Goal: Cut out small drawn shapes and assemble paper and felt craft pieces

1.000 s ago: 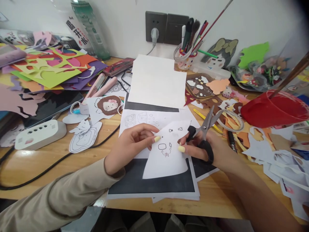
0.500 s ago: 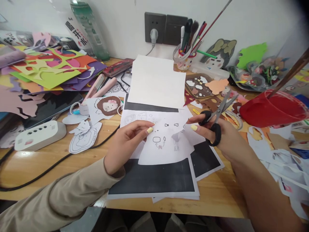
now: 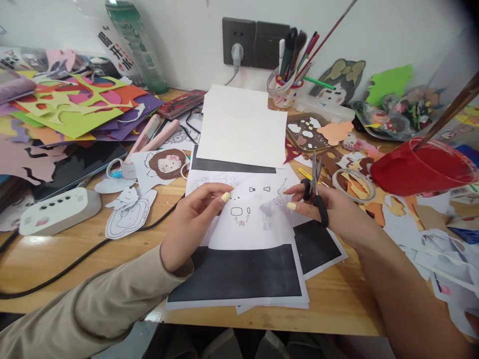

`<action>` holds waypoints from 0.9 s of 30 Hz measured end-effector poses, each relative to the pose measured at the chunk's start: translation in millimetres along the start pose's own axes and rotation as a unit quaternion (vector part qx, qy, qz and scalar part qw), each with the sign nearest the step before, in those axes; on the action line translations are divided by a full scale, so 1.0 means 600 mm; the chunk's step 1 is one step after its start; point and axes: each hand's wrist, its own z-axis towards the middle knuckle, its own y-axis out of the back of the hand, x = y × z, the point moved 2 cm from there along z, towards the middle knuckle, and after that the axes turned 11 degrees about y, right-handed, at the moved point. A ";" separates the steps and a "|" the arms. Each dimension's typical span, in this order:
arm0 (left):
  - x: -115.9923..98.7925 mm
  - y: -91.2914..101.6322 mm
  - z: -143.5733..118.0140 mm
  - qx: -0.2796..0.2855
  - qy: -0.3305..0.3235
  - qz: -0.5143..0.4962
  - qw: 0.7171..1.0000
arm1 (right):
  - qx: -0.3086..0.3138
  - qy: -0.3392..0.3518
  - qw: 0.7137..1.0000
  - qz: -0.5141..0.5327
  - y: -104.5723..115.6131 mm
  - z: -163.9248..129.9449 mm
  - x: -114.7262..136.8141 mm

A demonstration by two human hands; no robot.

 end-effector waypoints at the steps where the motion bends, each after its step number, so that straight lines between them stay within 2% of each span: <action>1: 0.000 -0.001 0.000 0.000 0.006 0.000 1.000 | -0.007 0.006 1.000 0.000 0.001 0.000 0.000; 5: -0.001 -0.004 -0.001 0.009 0.021 -0.011 1.000 | -0.047 0.049 0.996 0.052 0.001 -0.002 0.007; 9: 0.000 -0.007 -0.004 0.030 0.034 -0.023 0.999 | -0.049 0.076 0.985 0.150 -0.010 -0.004 0.016; 18: -0.003 -0.015 -0.008 0.104 0.077 -0.061 0.990 | -0.045 0.058 0.980 0.187 -0.035 -0.009 0.009; 23: 0.004 -0.018 -0.011 0.158 0.167 -0.128 0.965 | -0.078 0.046 0.977 0.192 -0.039 -0.012 0.016; 25: 0.008 -0.019 -0.014 0.175 0.197 -0.100 0.959 | -0.086 0.047 0.976 0.193 -0.041 -0.014 0.018; 27: 0.008 -0.020 -0.016 0.171 0.201 -0.029 0.964 | -0.084 0.056 0.975 0.196 -0.042 -0.014 0.019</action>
